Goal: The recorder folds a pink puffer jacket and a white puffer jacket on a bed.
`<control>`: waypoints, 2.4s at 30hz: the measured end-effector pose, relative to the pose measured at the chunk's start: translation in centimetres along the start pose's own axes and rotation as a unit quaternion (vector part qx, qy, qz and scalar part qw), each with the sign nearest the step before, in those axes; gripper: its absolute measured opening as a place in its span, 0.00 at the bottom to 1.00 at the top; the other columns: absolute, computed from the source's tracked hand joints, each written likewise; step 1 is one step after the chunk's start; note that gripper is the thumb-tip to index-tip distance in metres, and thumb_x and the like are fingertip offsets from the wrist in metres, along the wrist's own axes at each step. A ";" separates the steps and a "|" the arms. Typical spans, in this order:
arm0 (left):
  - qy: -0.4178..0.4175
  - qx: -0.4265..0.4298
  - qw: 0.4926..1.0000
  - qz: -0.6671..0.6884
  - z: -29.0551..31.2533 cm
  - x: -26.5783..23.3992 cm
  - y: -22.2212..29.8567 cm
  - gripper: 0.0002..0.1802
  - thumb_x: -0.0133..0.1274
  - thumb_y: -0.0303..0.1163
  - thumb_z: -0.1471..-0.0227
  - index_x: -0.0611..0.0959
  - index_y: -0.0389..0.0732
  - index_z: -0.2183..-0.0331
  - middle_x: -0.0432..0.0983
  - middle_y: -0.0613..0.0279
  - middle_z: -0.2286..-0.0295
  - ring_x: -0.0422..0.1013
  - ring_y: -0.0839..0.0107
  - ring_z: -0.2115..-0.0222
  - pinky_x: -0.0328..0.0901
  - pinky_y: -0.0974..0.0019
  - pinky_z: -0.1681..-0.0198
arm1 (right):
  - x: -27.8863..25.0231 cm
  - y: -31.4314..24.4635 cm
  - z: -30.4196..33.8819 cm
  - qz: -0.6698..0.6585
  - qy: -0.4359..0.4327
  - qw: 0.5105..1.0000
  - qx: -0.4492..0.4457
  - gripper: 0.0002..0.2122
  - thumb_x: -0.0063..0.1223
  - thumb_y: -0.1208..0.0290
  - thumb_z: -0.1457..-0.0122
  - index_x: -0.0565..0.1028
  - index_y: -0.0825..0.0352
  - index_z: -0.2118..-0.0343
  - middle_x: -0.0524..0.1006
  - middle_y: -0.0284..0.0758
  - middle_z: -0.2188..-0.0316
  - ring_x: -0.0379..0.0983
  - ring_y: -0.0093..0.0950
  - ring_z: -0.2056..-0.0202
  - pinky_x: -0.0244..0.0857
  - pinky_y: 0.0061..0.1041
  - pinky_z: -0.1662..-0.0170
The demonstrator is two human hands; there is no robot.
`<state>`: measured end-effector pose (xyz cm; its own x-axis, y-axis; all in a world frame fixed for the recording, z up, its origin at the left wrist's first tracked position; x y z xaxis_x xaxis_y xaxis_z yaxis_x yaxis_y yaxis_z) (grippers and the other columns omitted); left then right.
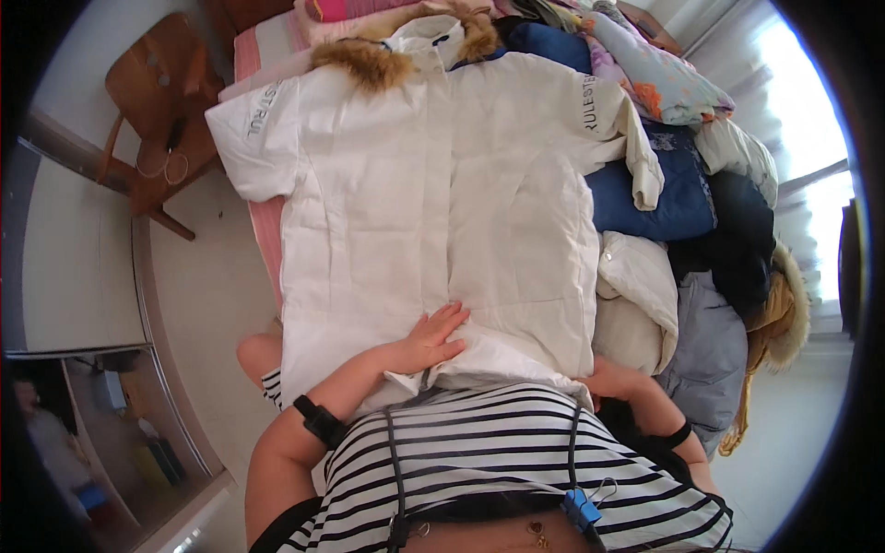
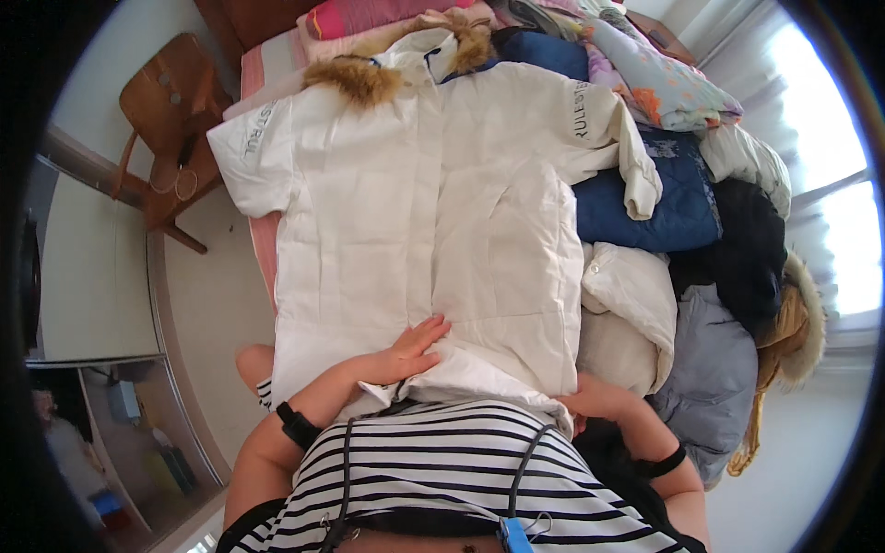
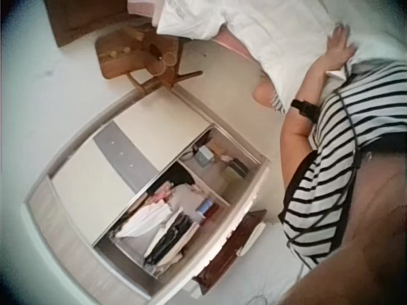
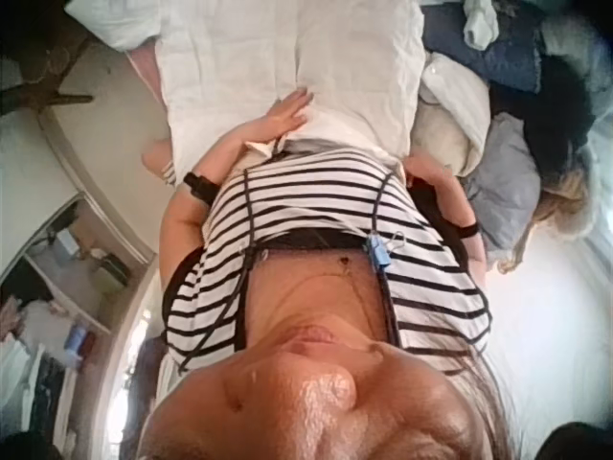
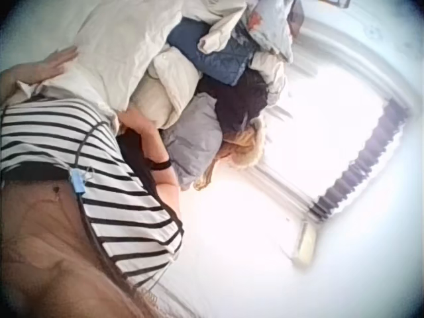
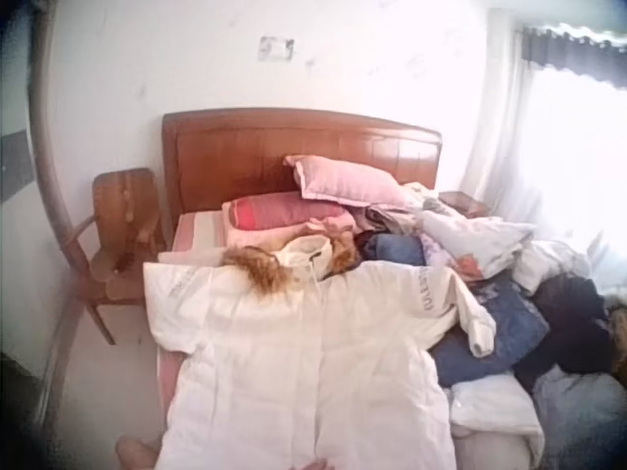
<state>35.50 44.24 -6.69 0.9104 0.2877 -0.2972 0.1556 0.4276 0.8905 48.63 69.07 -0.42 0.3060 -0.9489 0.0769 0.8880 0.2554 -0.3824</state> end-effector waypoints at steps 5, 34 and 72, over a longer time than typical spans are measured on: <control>-0.010 -0.029 0.955 0.296 0.3 -6.7 -0.8 0.29 0.49 0.42 0.44 0.65 0.38 0.45 0.65 0.53 0.47 0.61 0.64 0.46 0.55 0.64 0.44 | -9.7 -11.6 4.7 -0.042 0.258 0.888 -0.377 0.11 0.58 0.76 0.50 0.73 0.67 0.62 0.76 0.30 0.69 0.72 0.20 0.69 0.67 0.20 0.65; 0.634 0.328 0.440 0.544 20.6 -43.9 -16.0 0.26 0.52 0.35 0.48 0.68 0.39 0.48 0.65 0.57 0.49 0.61 0.61 0.47 0.55 0.54 0.42 | -45.0 -12.6 8.3 -0.521 0.297 0.608 -0.520 0.13 0.33 0.71 0.39 0.72 0.70 0.59 0.76 0.40 0.69 0.75 0.30 0.74 0.73 0.19 0.78; 0.349 0.130 0.917 -0.145 -14.0 -27.4 3.0 0.21 0.48 0.22 0.55 0.75 0.41 0.55 0.75 0.57 0.60 0.73 0.64 0.62 0.65 0.64 0.56 | -11.9 -40.0 -4.0 0.335 0.309 0.745 -0.487 0.14 0.57 0.70 0.51 0.75 0.68 0.61 0.77 0.39 0.63 0.73 0.32 0.60 0.65 0.29 0.56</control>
<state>5.61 49.68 -0.70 0.3633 0.7116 -0.6013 0.5203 0.3804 0.7645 8.11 69.42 10.31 0.0856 -0.6502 -0.7550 -0.1552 0.7398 -0.6547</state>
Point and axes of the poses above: each hand's wrist, its own z-axis away from the middle knuckle, its own x-axis out of the palm, y = z × x, the point moved 7 cm from there along -z, towards the middle knuckle
